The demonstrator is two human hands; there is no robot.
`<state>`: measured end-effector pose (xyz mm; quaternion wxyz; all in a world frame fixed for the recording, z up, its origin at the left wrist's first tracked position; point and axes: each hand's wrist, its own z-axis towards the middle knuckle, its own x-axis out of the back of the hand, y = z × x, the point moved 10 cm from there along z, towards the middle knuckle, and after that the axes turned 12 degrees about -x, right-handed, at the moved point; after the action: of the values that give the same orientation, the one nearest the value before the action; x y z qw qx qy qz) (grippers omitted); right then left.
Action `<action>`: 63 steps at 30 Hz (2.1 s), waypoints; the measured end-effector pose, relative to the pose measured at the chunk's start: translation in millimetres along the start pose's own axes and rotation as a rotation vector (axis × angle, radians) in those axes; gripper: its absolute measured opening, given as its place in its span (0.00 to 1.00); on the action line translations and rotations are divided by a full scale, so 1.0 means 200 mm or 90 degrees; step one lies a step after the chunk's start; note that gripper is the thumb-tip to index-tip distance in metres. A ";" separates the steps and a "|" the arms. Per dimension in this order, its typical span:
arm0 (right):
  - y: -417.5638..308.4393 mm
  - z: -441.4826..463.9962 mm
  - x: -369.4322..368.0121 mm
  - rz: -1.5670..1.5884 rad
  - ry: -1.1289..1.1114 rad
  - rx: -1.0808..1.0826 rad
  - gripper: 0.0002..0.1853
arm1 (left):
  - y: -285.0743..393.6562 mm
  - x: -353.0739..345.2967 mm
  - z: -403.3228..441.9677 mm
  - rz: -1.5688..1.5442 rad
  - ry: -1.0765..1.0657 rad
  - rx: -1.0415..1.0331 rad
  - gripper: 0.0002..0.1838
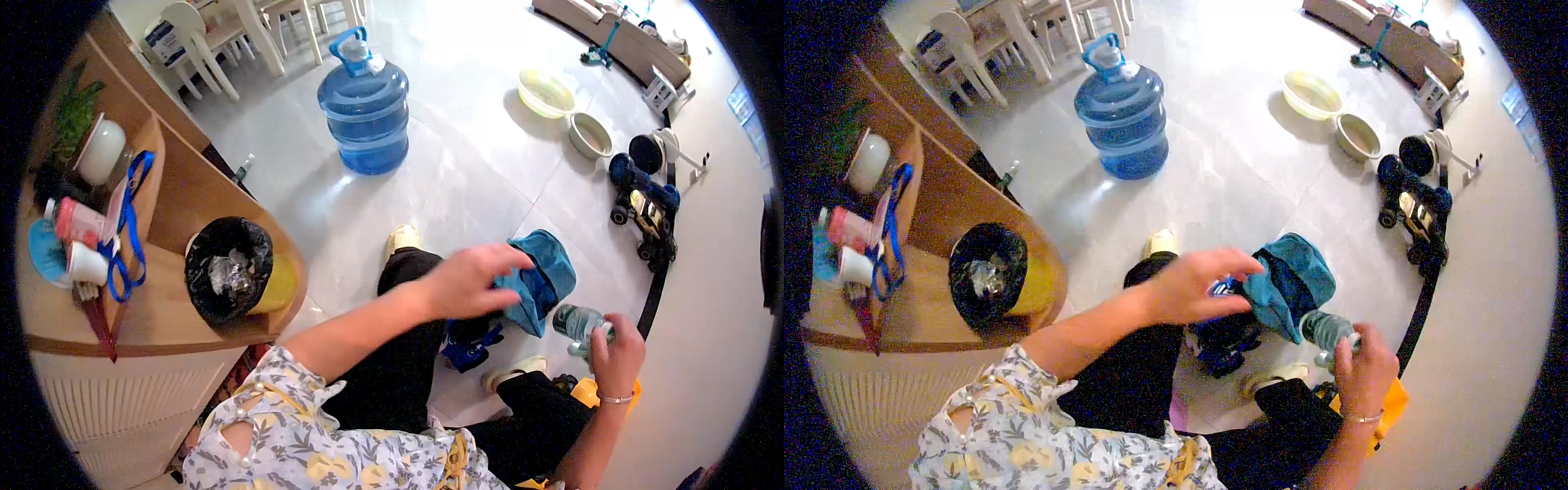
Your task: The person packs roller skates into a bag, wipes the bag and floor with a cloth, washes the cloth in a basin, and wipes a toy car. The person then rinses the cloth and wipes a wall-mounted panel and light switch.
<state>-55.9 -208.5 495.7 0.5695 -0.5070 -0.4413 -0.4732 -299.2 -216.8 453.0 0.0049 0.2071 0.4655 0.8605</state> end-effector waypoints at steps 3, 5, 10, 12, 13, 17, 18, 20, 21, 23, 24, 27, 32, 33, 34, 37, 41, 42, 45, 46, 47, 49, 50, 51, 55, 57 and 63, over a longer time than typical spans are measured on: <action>-0.26 -0.11 0.22 0.064 0.071 0.079 0.12 | 0.29 -0.17 0.05 0.163 -0.060 -0.160 0.29; -0.44 -0.18 0.33 0.151 0.120 0.152 0.11 | 0.43 -0.18 0.05 0.231 -0.054 -0.224 0.34; -0.83 -0.23 0.33 0.233 0.057 0.200 0.14 | 0.43 0.11 -0.02 0.315 0.066 -0.124 0.44; -1.00 -0.25 0.30 0.235 0.055 0.282 0.16 | 0.41 0.20 -0.05 0.333 0.045 -0.112 0.44; -1.03 -0.22 0.26 0.235 0.051 0.275 0.16 | 0.34 0.24 -0.06 0.335 0.021 -0.045 0.45; -1.09 -0.14 0.21 0.355 0.075 0.291 0.23 | 0.08 0.60 -0.18 0.346 0.025 0.220 0.48; -1.06 -0.11 0.20 0.392 0.098 0.262 0.24 | -0.03 0.76 -0.24 0.395 0.107 0.156 0.48; -0.96 -0.06 0.16 0.449 0.116 0.208 0.20 | -0.26 1.06 -0.40 0.309 0.181 0.233 0.44; -0.89 -0.03 0.12 0.444 0.113 0.198 0.20 | -0.47 1.22 -0.53 0.250 0.239 0.270 0.42; -0.71 0.05 -0.04 0.459 0.042 0.123 0.14 | -0.73 1.49 -0.77 0.234 0.323 0.433 0.38; -0.64 0.07 -0.12 0.455 0.035 0.111 0.14 | -0.80 1.61 -0.89 0.279 0.346 0.558 0.37; -0.44 0.10 -0.43 0.469 -0.069 -0.010 0.10 | -1.08 1.89 -1.17 0.223 0.426 0.569 0.33; -0.19 -0.01 -0.83 0.469 -0.187 -0.200 0.09 | -1.31 2.22 -1.54 0.435 0.322 0.792 0.28; -0.18 -0.04 -0.88 0.468 -0.197 -0.208 0.09 | -1.36 2.27 -1.61 0.436 0.313 0.801 0.28; -0.18 -0.06 -0.94 0.446 -0.217 -0.203 0.09 | -1.40 2.32 -1.66 0.511 0.236 0.825 0.28; -0.19 -0.13 -1.14 0.407 -0.298 -0.223 0.09 | -1.58 2.44 -1.80 0.729 -0.068 0.828 0.31; -0.22 -0.13 -1.42 0.327 -0.372 -0.264 0.11 | -1.95 2.33 -1.87 0.673 -0.303 0.821 0.22; -0.22 -0.12 -1.49 0.327 -0.386 -0.277 0.11 | -2.02 2.30 -1.89 0.652 -0.337 0.805 0.22; -0.21 -0.09 -1.62 0.313 -0.421 -0.237 0.11 | -2.04 2.24 -1.96 0.601 -0.386 0.789 0.20; -0.19 -0.11 -1.64 0.298 -0.438 -0.246 0.11 | -2.03 2.21 -1.98 0.583 -0.391 0.787 0.19; -0.20 -0.11 -1.67 0.293 -0.458 -0.241 0.11 | -1.99 2.21 -2.00 0.572 -0.398 0.783 0.19; -0.16 -0.12 -1.69 0.275 -0.453 -0.257 0.11 | -1.92 2.14 -1.98 0.536 -0.414 0.749 0.18; -0.14 -0.12 -1.71 0.284 -0.445 -0.238 0.11 | -1.90 2.12 -1.95 0.520 -0.415 0.733 0.17; -0.13 -0.11 -1.71 0.292 -0.438 -0.219 0.10 | -1.88 2.10 -1.93 0.503 -0.417 0.729 0.17; 0.06 0.04 -1.60 0.233 -0.206 -0.300 0.21 | -2.05 2.11 -1.77 0.426 -0.382 0.705 0.17; 0.19 0.12 -1.49 0.207 -0.087 -0.309 0.28 | -2.06 2.14 -1.56 0.522 -0.368 0.743 0.21; 0.38 0.48 -1.63 0.097 -0.139 -0.268 0.21 | -1.63 1.18 -0.48 0.282 -0.234 0.441 0.24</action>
<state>-35.3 -79.4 173.2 0.4343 -0.6943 -0.3527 -0.4527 -609.3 -61.0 228.3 -0.1666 0.4405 0.6619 0.5832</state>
